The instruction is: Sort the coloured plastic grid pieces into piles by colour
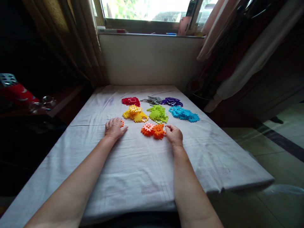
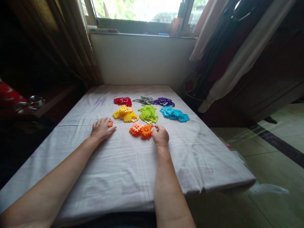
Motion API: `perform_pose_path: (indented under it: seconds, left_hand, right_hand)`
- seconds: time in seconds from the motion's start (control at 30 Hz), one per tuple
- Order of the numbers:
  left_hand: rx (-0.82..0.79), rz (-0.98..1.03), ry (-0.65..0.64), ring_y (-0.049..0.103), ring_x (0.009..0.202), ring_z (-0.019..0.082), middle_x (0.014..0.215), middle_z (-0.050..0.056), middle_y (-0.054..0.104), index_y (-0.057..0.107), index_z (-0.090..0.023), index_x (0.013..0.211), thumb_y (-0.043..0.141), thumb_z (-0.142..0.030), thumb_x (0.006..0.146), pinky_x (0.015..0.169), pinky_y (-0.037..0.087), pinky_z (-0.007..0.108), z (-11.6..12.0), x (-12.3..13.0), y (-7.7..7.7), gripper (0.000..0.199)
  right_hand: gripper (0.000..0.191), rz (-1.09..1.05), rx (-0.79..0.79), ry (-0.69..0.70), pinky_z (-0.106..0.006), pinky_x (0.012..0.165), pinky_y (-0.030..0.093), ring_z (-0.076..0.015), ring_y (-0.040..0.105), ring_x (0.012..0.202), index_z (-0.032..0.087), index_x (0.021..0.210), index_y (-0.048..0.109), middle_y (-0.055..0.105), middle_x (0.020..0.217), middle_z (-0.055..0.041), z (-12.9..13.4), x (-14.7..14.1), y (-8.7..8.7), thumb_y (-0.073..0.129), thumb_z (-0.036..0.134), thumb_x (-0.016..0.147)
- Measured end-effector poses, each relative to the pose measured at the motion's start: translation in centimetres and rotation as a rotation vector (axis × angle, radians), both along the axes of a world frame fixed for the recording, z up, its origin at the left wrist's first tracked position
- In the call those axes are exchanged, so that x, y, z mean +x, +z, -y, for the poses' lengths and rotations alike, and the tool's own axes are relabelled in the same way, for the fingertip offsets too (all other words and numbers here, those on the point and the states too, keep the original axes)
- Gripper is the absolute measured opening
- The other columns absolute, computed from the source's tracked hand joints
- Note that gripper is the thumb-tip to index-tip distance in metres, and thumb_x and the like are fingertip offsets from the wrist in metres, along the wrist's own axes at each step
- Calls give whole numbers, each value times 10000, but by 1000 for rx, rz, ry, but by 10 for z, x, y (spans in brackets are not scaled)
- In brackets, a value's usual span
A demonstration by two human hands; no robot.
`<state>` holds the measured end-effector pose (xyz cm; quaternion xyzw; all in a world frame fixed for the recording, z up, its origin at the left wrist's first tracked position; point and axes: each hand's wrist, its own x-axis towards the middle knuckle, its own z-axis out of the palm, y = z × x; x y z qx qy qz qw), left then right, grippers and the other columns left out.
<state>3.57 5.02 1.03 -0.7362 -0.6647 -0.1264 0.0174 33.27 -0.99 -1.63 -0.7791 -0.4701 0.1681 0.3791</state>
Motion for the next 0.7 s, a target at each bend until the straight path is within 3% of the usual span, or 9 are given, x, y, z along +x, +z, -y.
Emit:
perform_pose_path:
  seconds: [0.1,0.23,0.33,0.47,0.6,0.7]
  left_hand:
    - [-57,-11,14,599,1191,317,1287,122,674,650,-211,1222,550,-477,866,1013,433,452,-4,-29,-3,455]
    - [-20,37,-26,642,1120,287,1223,96,705,669,-229,1193,555,-491,866,975,470,414,2,-31,-5,435]
    - [86,196,-184,649,1122,254,1226,88,707,655,-229,1216,584,-504,864,972,495,378,11,-8,-5,453]
    - [139,307,-424,651,1130,240,1240,83,705,636,-234,1250,652,-496,853,996,493,392,24,43,0,476]
    - [73,284,-474,647,1145,253,1257,88,696,639,-250,1248,704,-473,827,1020,488,421,29,88,2,480]
    - [48,275,-480,583,1264,272,1374,124,623,613,-228,1295,738,-479,795,1070,464,433,27,97,-5,573]
  right_hand:
    - [300,22,-4,-7,-264,663,464,-172,616,671,245,923,783,722,745,-15,0,-2,0,537,349,786]
    - [285,33,24,-18,-274,654,463,-179,616,665,251,885,781,718,734,-14,1,-2,-2,531,341,784]
    - [282,25,55,-19,-278,666,475,-184,621,682,248,887,778,719,746,-18,1,-4,-3,535,354,790]
    - [301,16,81,-12,-290,750,497,-193,652,801,221,951,772,739,919,-63,1,-8,-1,527,328,811]
    - [340,44,95,26,-326,838,503,-220,649,923,196,1039,752,713,1067,-109,1,-12,2,501,329,852]
    - [385,135,123,50,-362,935,477,-246,620,1058,178,1158,709,681,1176,-134,5,-18,6,510,347,875]
